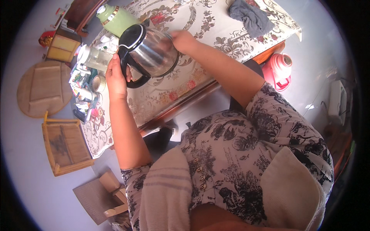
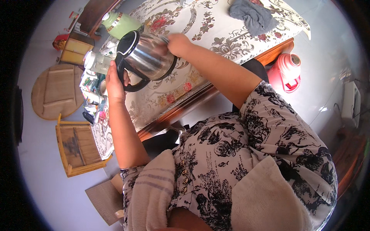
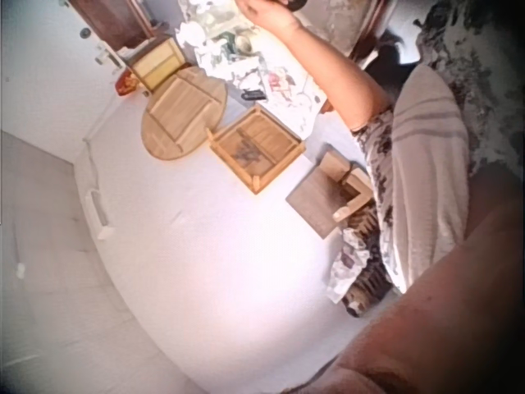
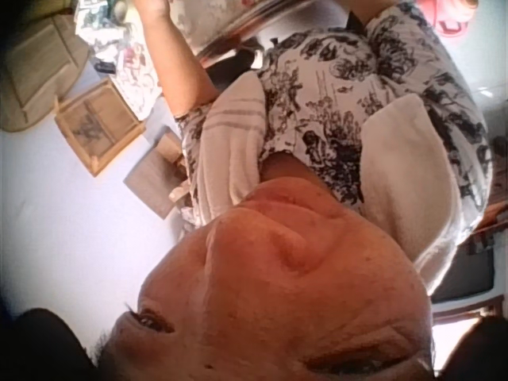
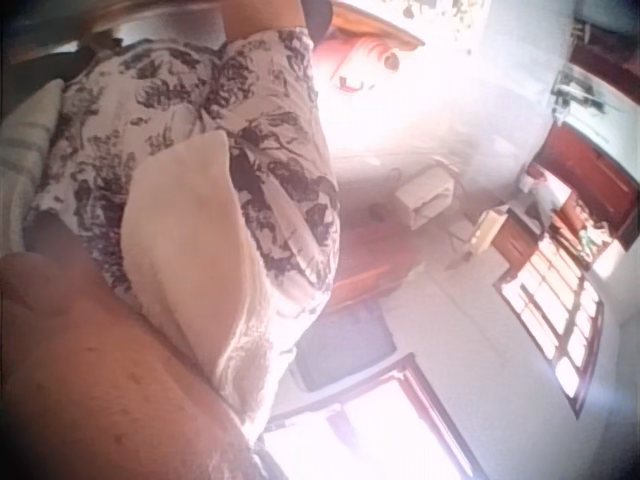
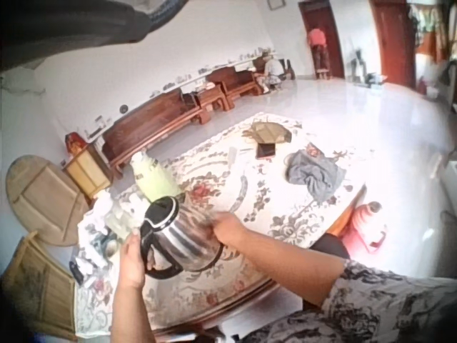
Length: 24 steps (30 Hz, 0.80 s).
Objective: The person scrubs a stainless steel thermos with a metal scouring pad while seated at a dining table. They repeatedly rub the exterior and lid of the thermos, rotating it to cover different areas, and continue the scrubbing motion throughout the clip.
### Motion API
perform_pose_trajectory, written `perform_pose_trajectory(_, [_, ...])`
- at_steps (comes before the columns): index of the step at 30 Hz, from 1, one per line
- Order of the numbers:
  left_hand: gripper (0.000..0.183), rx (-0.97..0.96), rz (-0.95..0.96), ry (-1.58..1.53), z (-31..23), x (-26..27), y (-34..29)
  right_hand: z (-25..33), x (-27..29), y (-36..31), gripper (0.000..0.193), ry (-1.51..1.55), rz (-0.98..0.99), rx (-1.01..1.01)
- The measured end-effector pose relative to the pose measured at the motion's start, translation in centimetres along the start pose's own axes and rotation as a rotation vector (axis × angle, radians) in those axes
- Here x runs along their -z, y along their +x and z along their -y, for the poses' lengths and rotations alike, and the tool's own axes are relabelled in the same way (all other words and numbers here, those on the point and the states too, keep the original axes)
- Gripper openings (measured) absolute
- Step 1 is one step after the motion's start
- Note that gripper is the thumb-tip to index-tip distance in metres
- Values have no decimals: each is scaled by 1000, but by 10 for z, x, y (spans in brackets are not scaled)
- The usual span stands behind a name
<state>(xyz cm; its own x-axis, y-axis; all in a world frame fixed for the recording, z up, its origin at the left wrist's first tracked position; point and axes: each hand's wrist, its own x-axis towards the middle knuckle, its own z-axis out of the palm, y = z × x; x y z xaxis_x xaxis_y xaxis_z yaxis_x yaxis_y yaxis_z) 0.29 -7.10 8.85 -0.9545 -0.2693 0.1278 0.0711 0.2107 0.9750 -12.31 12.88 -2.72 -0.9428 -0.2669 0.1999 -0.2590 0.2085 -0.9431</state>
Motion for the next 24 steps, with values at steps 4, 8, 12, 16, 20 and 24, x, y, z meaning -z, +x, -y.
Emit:
perform_pose_trajectory(4, [43,15,-42,-8,-5,-6,-2,3,-2,-45,21,-127,-180,65])
perform_pose_trajectory(8, [45,23,-49,8,-4,-5,-4,31,-10,-68,25,59,-379,162])
perform_pose_trajectory(12, [45,30,-51,15,-6,-10,-9,91,-17,-61,28,191,-325,452])
perform_pose_trajectory(16, [67,34,-81,42,-7,-18,-16,112,-22,-65,26,-142,-235,692])
perform_pose_trajectory(20, [70,21,-35,-42,-6,-22,-16,49,-31,-94,15,-345,-142,741])
perform_pose_trajectory(24, [65,13,-38,-36,-7,-23,-18,52,-25,-95,15,-410,-67,681])
